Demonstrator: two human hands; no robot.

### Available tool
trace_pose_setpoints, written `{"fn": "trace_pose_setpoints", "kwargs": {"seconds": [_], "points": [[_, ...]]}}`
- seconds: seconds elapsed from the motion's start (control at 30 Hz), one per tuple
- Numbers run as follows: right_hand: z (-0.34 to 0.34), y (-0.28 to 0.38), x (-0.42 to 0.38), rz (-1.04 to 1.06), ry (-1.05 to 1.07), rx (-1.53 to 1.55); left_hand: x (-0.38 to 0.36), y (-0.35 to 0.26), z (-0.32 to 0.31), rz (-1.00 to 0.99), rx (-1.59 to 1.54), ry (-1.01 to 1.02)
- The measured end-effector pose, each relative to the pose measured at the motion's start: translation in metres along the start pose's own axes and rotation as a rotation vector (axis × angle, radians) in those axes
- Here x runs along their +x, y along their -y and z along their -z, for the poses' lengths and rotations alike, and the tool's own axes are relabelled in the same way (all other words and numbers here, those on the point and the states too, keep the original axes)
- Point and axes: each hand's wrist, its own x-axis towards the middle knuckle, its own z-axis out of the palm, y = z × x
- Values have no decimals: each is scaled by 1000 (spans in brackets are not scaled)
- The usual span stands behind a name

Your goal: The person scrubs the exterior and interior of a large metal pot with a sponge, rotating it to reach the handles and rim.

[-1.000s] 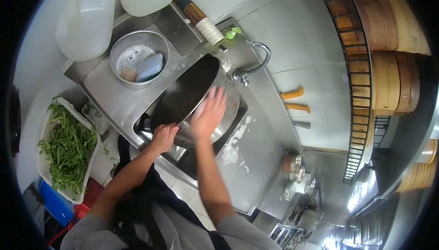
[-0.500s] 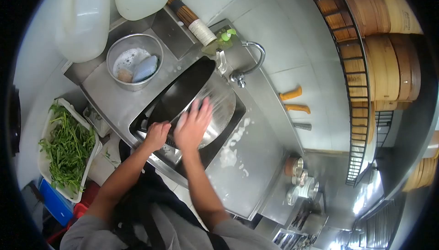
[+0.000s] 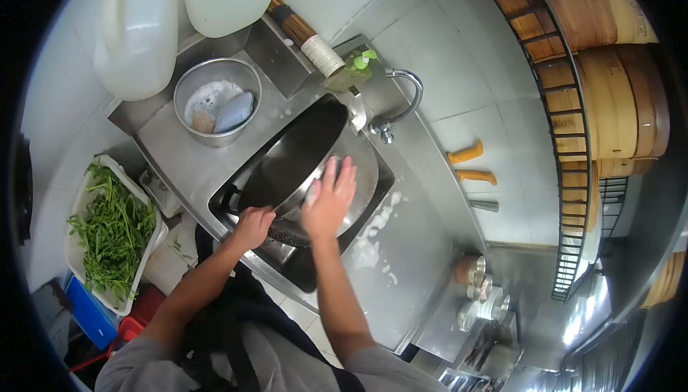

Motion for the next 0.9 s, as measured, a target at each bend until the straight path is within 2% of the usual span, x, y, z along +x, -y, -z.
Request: {"fn": "trace_pose_setpoints", "kwargs": {"seconds": [0.03, 0.1, 0.17, 0.2, 0.33, 0.37, 0.43, 0.5, 0.57, 0.6, 0.67, 0.73, 0.8, 0.83, 0.9], "points": [[-10, -23, 11, 18, -32, 45, -2, 0, 0, -6, -9, 15], [-21, -74, 56, -218, 157, 315, -7, 3, -2, -31, -12, 35], [-46, -126, 97, -503, 438, 498, -9, 2, -6, -39, -1, 39], [-42, -121, 90, -508, 429, 506, -9, 2, -5, -38, 8, 37], [-5, -33, 13, -106, -21, 163, -12, 1, -6, -35, 23, 74], [3, -22, -2, -111, -27, 164, -13, 2, -7, -38, 29, 56], [10, -9, -20, 8, 20, 118, -12, 3, -5, -46, 48, 46], [1, -46, 15, -60, 16, 194, -11, 3, -4, -4, 23, 69], [-19, -102, 65, -378, 255, 491, -13, -5, -3, -16, 33, 72], [-16, -111, 85, -519, 376, 447, -12, -8, -3, -33, 33, 69], [-30, -114, 70, -369, 278, 455, -12, -6, -3, -8, 48, 112], [-8, -67, 29, -188, 38, 258, -7, -5, -1, 30, 55, 151], [19, -13, -17, -105, -8, 177, -3, -12, 4, 40, -32, 211], [22, -14, -23, -122, -19, 180, -1, -15, 11, 127, 21, 322], [26, -23, -26, 9, 56, 211, -3, -17, 9, 109, 16, 290]]}}
